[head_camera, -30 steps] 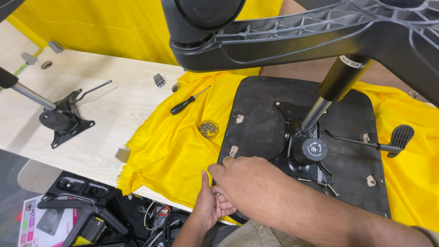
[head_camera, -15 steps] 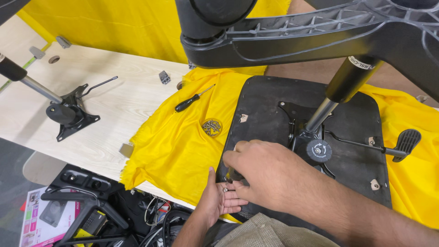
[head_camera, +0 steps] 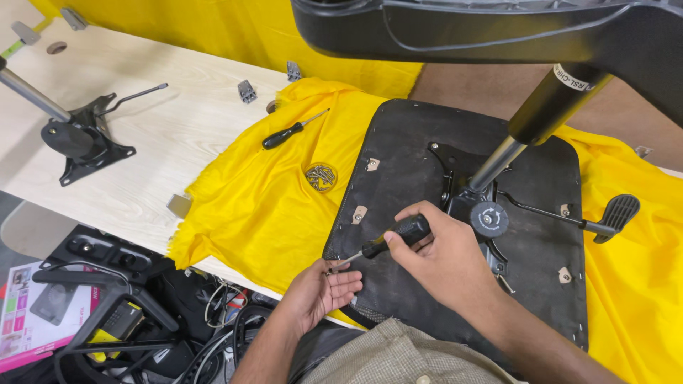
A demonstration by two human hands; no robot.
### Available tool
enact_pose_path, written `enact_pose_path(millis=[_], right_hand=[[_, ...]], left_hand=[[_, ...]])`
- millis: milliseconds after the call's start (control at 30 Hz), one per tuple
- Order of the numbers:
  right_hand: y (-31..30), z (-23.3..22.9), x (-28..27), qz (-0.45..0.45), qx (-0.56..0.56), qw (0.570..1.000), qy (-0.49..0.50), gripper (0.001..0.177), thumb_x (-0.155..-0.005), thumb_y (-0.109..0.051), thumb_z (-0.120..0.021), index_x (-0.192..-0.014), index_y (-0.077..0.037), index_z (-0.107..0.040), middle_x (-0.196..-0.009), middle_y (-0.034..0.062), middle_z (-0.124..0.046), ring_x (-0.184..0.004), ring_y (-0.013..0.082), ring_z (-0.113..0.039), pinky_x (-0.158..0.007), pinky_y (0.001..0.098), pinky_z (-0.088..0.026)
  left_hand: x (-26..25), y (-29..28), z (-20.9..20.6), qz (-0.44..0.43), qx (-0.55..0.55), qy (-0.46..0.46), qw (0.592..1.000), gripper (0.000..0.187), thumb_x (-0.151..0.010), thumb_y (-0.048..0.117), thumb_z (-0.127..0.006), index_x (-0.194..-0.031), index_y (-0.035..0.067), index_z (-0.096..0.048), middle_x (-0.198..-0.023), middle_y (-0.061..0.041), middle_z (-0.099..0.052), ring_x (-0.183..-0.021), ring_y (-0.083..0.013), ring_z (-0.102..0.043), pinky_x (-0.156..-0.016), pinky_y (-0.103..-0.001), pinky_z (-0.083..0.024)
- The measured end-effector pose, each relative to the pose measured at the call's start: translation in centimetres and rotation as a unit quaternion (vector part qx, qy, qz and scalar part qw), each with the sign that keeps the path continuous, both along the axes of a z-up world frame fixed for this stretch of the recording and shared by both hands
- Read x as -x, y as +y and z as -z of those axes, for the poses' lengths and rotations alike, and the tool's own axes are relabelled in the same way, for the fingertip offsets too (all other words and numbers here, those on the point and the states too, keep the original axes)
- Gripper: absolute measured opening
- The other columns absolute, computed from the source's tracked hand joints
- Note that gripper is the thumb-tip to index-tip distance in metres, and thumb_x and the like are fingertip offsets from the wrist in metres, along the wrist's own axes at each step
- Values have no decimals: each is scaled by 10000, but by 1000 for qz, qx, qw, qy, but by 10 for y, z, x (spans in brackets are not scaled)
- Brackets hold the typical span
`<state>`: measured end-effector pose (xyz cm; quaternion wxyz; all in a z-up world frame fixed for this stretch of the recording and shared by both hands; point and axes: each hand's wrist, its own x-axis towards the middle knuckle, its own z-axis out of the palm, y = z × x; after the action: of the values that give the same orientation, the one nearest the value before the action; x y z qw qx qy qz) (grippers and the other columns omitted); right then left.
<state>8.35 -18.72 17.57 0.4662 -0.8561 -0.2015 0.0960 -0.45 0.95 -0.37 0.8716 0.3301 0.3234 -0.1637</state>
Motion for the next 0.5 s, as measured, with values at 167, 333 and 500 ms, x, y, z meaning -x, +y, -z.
enact_pose_path(millis=[167, 333, 500], right_hand=[[-9, 8, 7, 49, -22, 998, -16, 255, -824, -212, -820, -1003, -57, -727, -633, -19, -597, -513, 15, -472, -455, 214, -386], [-11, 10, 6, 68, -73, 991, -87, 255, -882, -231, -779, -1044, -48, -706, -708, -36, -598, -554, 15, -495, -482, 204, -402], [-16, 26, 6, 106, -186, 975, -52, 283, -1019, -276, -647, -1176, -41, -627, -823, -32, -591, -688, 27, -543, -600, 211, -481]], left_hand=[[3, -3, -13, 30, -41, 6, 999, 340, -1022, 215, -414, -1223, 10, -596, -1008, -166, -763, -885, -230, -753, -756, -320, -611], [2, -4, -28, 135, -199, -45, 970, 418, -1030, 220, -330, -1263, -2, -598, -941, -127, -769, -790, -183, -755, -689, -278, -593], [-9, 17, -28, 134, -301, -107, 938, 459, -1013, 204, -288, -1313, 8, -575, -813, -107, -736, -592, -183, -671, -559, -305, -516]])
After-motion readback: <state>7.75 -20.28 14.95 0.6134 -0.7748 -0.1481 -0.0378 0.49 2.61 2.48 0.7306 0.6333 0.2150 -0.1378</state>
